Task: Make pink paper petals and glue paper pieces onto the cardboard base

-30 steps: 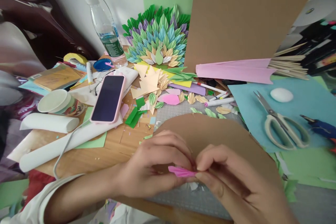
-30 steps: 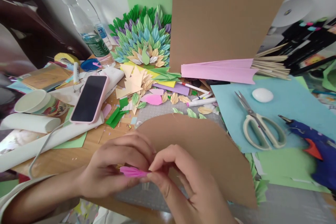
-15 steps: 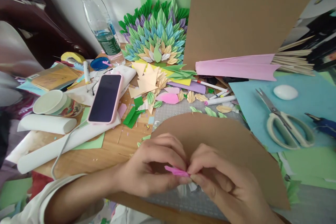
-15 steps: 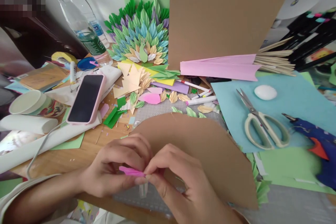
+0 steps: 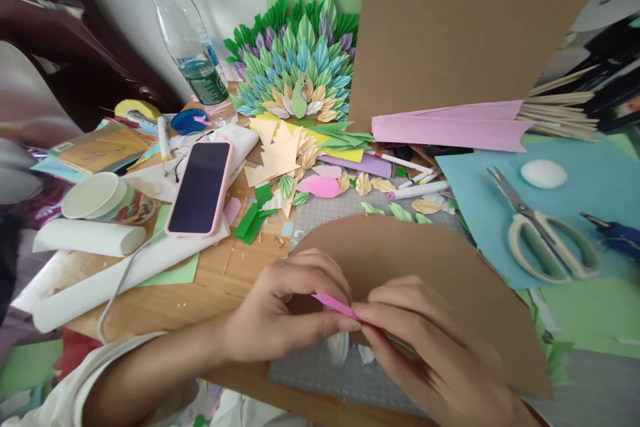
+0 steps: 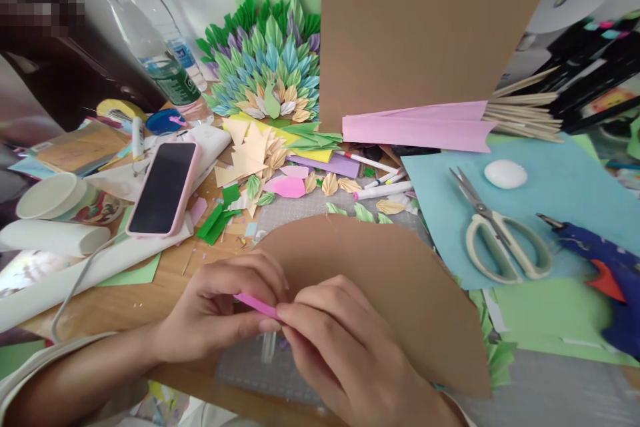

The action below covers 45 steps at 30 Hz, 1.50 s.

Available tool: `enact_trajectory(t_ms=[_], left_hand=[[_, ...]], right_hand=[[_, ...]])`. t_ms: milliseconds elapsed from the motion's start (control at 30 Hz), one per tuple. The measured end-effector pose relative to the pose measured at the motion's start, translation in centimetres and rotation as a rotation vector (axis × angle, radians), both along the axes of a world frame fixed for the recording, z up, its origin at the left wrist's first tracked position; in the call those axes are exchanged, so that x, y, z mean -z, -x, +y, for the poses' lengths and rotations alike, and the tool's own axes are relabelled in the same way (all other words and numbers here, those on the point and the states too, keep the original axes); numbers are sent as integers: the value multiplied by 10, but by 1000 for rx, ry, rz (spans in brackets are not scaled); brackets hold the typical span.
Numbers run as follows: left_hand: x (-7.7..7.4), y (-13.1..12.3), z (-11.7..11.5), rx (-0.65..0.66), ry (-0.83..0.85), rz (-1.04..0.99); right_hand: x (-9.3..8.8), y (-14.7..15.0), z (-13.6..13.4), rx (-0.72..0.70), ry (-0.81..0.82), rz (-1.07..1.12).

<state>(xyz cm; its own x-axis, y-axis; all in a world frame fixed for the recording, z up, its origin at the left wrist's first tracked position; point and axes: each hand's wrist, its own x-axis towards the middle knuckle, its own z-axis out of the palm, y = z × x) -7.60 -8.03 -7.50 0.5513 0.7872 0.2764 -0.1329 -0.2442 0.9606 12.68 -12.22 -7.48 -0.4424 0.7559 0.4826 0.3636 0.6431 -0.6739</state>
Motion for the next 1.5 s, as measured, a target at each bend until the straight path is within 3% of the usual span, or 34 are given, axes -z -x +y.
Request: enact_trajectory(t_ms=[300, 500, 767, 1000, 1100, 1233, 1400, 1500], left_hand=[[1, 4, 4, -66, -172, 111], [0, 4, 5, -71, -105, 127], [2, 5, 1, -112, -1, 145], [-4, 5, 5, -103, -309, 227], [-6, 5, 6, -111, -303, 229], [-7, 6, 3, -108, -108, 212], [-9, 5, 0, -120, 155, 193], [-9, 3, 0, -105, 223, 158]], right_hand=[[0, 3, 2, 29, 93, 48], [-1, 3, 2, 35, 159, 52], [-1, 6, -1, 14, 384, 138], [1, 9, -1, 102, 591, 218], [2, 10, -2, 107, 622, 238], [2, 9, -2, 121, 491, 199], [7, 2, 0, 146, -102, -34], [12, -5, -5, 139, -300, -262]])
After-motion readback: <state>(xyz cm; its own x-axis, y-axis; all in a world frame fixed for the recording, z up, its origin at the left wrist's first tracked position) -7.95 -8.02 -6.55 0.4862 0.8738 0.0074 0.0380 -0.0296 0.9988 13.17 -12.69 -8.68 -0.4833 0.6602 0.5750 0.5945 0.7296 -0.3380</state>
